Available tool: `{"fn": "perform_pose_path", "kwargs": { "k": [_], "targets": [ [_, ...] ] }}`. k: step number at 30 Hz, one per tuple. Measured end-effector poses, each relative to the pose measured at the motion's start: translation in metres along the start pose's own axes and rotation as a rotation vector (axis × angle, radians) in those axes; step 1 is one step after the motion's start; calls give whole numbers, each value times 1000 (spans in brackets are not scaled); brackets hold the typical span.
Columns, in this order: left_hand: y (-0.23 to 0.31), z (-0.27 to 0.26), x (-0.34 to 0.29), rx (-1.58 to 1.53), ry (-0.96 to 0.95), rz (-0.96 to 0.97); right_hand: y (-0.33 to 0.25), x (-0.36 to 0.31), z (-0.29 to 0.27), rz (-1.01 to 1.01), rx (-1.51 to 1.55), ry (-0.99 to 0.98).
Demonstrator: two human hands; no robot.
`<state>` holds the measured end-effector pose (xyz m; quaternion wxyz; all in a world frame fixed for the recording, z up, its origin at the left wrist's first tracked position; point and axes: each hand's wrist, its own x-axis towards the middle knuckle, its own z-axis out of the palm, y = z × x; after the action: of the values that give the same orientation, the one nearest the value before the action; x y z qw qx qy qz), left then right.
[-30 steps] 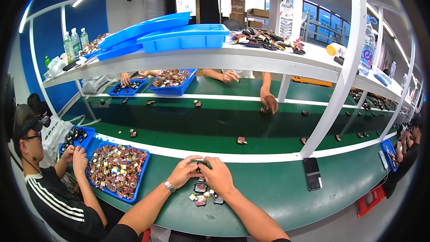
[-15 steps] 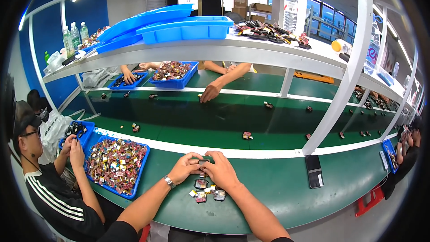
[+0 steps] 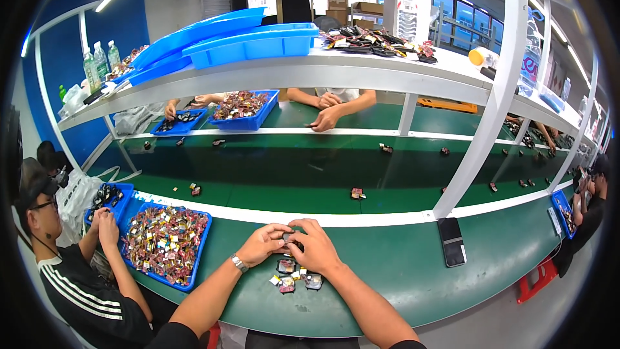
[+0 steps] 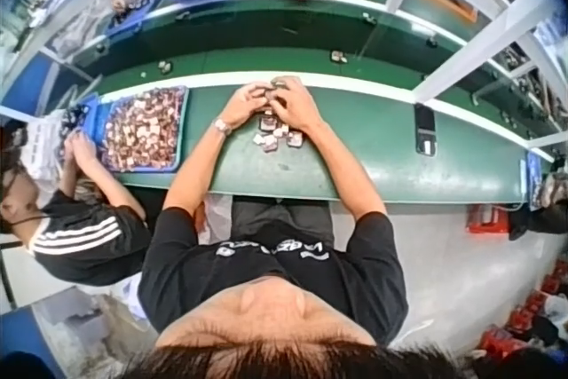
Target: Manually assemble or sort small electronic components on a factory assembly line.
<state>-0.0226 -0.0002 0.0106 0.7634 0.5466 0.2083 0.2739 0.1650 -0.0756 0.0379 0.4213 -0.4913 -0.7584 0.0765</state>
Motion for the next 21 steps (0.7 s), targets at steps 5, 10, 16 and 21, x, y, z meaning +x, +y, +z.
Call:
{"fn": "perform_pose_path", "kwargs": {
  "k": [5,10,16,21],
  "targets": [
    [-4,3,3,-1,36,-7,0,-4,1,45,98,-14],
    [-4,1,2,-49,36,9,-1,-7,11,66,49,118],
    [-6,-1,3,-58,39,10,-4,-7,20,105,60,177],
    [-8,-2,2,-68,38,24,-3,-9,28,145,94,218]
  ]
}}
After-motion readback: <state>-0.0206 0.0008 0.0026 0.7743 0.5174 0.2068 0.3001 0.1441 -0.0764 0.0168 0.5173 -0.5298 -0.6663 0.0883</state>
